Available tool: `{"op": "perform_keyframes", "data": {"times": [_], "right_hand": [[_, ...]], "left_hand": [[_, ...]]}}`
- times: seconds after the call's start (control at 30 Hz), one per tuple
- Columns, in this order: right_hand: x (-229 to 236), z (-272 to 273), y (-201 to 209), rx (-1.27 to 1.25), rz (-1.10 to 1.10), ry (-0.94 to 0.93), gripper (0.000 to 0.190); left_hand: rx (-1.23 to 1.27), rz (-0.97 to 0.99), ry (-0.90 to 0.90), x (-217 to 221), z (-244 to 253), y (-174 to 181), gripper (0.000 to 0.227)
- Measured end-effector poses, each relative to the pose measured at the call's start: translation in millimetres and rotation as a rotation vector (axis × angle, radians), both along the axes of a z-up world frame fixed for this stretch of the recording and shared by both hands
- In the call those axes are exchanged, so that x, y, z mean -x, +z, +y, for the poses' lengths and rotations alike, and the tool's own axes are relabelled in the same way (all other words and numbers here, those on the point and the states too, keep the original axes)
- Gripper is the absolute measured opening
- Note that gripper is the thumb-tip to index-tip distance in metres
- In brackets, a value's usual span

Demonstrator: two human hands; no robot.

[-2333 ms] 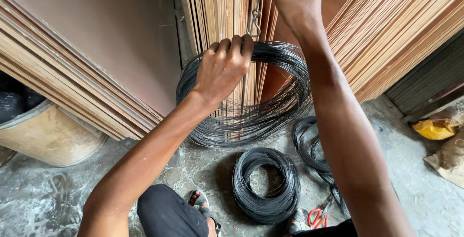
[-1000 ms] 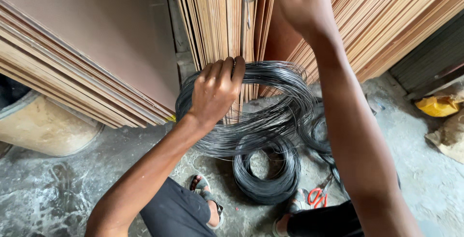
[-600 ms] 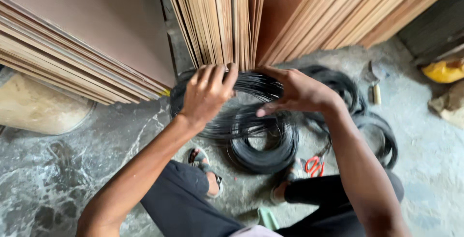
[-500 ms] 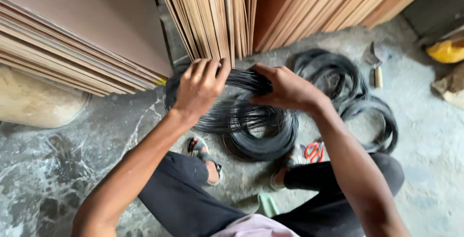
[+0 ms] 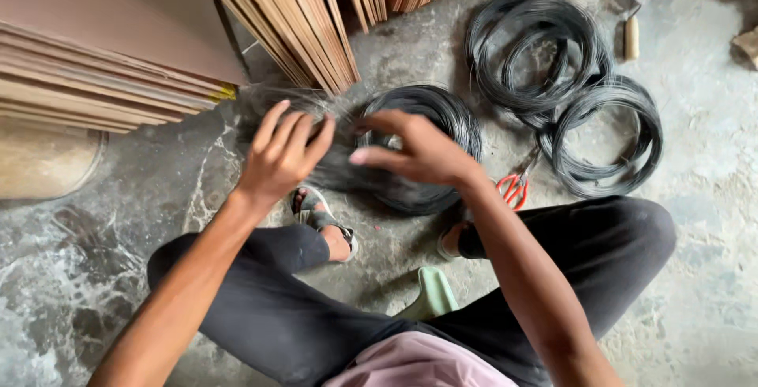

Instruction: The person sits on a stool and coils a length of metal wire by hand into a circular bundle. They then lift the coil and hang it on a hook attached to a stack of wooden planks before returning to coil more wire.

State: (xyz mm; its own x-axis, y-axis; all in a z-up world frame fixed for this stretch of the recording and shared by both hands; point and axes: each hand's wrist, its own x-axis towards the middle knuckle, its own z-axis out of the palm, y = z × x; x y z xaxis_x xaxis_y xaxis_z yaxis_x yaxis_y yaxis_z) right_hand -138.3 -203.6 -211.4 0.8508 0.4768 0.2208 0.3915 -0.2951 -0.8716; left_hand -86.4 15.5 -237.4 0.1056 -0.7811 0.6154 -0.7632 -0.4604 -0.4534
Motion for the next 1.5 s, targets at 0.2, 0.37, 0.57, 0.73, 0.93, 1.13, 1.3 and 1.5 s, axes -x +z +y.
{"op": "perform_keyframes", "data": {"times": [0.2, 0.37, 0.57, 0.73, 0.93, 1.13, 1.3, 1.5], "right_hand": [[-6, -88, -207, 0.102, 0.233, -0.849, 0.018], [14, -94, -358, 0.333, 0.401, -0.937, 0.025], [28, -55, -376, 0.534, 0.283, -1.065, 0.06], [33, -24, -364, 0.613, 0.021, -0.748, 0.052], [40, -43, -422, 0.928, -0.024, -0.443, 0.034], [30, -63, -417, 0.917, 0.107, -0.496, 0.016], [15, -48, -357, 0.603, 0.058, -0.734, 0.024], [16, -60, -363, 0.433, 0.148, -1.191, 0.07]], "left_hand": [[0.064, 0.042, -0.112, 9, 19, 24, 0.009], [0.043, 0.025, -0.242, 9, 34, 31, 0.007], [-0.088, 0.151, -0.103, 24, 61, 46, 0.012], [-0.095, 0.111, -0.059, 21, 78, 40, 0.014], [-0.095, 0.129, 0.014, 22, 91, 36, 0.017], [-0.068, 0.186, -0.017, 24, 89, 25, 0.014], [-0.077, 0.256, -0.089, 28, 75, 25, 0.016], [-0.087, 0.295, -0.128, 36, 73, 28, 0.019]]}}
